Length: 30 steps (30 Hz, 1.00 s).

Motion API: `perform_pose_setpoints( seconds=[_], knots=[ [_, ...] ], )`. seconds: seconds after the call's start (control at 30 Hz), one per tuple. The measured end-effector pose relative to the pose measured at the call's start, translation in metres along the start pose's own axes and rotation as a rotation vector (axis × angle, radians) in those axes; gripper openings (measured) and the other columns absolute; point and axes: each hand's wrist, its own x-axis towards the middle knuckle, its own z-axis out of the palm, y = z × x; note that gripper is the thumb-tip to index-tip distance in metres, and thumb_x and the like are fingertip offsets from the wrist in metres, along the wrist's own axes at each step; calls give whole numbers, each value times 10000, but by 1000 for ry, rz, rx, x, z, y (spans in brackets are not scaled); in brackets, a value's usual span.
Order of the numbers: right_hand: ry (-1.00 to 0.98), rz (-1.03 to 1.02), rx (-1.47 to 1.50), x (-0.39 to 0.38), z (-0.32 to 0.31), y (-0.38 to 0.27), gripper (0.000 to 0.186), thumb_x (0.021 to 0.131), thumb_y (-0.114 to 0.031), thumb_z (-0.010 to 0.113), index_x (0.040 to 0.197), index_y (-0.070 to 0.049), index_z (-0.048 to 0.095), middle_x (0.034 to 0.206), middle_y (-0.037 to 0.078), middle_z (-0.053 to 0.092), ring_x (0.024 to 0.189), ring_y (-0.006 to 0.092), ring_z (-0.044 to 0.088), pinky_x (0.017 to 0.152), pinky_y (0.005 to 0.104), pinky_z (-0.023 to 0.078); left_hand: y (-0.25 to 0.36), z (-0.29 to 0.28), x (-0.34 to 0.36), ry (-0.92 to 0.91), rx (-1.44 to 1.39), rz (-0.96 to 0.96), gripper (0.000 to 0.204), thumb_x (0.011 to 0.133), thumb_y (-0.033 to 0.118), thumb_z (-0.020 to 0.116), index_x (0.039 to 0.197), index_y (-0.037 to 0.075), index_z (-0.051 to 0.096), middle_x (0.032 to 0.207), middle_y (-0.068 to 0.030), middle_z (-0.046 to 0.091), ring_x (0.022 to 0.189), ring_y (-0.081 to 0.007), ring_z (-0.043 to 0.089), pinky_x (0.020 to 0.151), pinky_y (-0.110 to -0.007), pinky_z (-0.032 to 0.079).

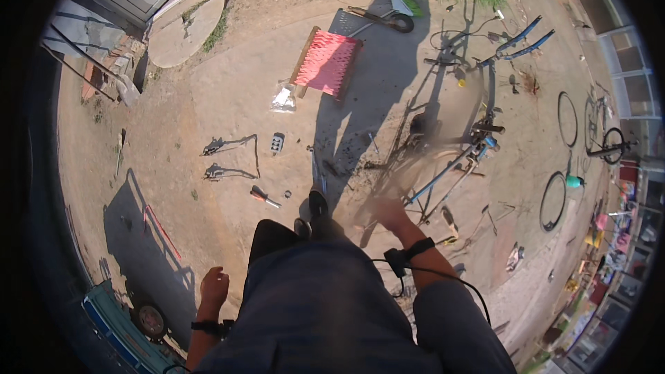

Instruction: The person walks into a cluttered outdoor yard and begins working on a bicycle frame. They use a spray bottle to apply liquid to the bottom bracket area, then use a hammer to tap a metal component into place on the frame.

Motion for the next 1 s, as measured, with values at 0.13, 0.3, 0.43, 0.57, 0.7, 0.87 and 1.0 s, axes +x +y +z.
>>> perform_pose_setpoints(
  seconds=[0.13, 0.3, 0.43, 0.57, 0.7, 0.87, 1.0],
  knots=[
    [122, 25, 78, -6, 0, 56, 436, 941, -372, 742, 1215, -38, 683, 978, 35, 723, 827, 140, 691, 708, 290, 537, 62, -67, 128, 1, 200, 274, 372, 915, 247, 634, 1215, 31, 675, 1053, -168, 732, 962, -334, 709, 881, -439, 551],
    [483, 512, 604, -70, 19, 58, 285, 958, -233, 753, 1132, -14, 696, 884, 71, 714, 717, 168, 674, 588, 295, 525, 184, -91, 270, -84, 301, 465, 366, 927, 269, 623, 1198, 28, 671, 1070, -173, 726, 1000, -328, 702, 888, -440, 547],
    [576, 650, 722, -95, 47, 65, 322, 973, -256, 712, 1145, 15, 688, 879, 97, 711, 683, 151, 658, 567, 279, 518, 274, -83, 363, -181, 261, 539, 396, 948, 312, 624, 1222, 29, 663, 1073, -176, 730, 1005, -322, 707, 893, -430, 548],
    [476, 745, 713, -77, 93, 57, 308, 973, -289, 717, 1137, -29, 711, 878, 53, 730, 744, 133, 695, 627, 270, 541, 363, -47, 453, -283, 242, 582, 471, 964, 323, 642, 1302, -4, 628, 1169, -205, 710, 1061, -330, 697, 932, -427, 542],
    [424, 738, 759, -45, 122, 22, 385, 953, -317, 757, 1201, -29, 697, 966, 61, 750, 845, 142, 722, 700, 285, 555, 404, 14, 544, -332, 111, 628, 578, 969, 318, 686, 1386, -55, 543, 1348, -251, 611, 1213, -367, 627, 1027, -442, 507],
    [473, 828, 897, -9, 140, 4, 375, 949, -274, 762, 1213, -15, 695, 1000, 79, 751, 868, 149, 720, 739, 288, 563, 433, 84, 634, -245, 107, 564, 762, 962, 341, 710, 1513, -74, 386, 1519, -283, 464, 1422, -386, 459, 1166, -432, 391],
    [462, 865, 876, -6, 173, 35, 388, 962, -305, 736, 1206, -6, 706, 981, 91, 761, 879, 152, 727, 770, 291, 574, 462, 120, 661, -272, 42, 340, 824, 988, 373, 660, 1568, -68, 276, 1514, -263, 486, 1380, -356, 507, 1132, -417, 406]
  ],
)
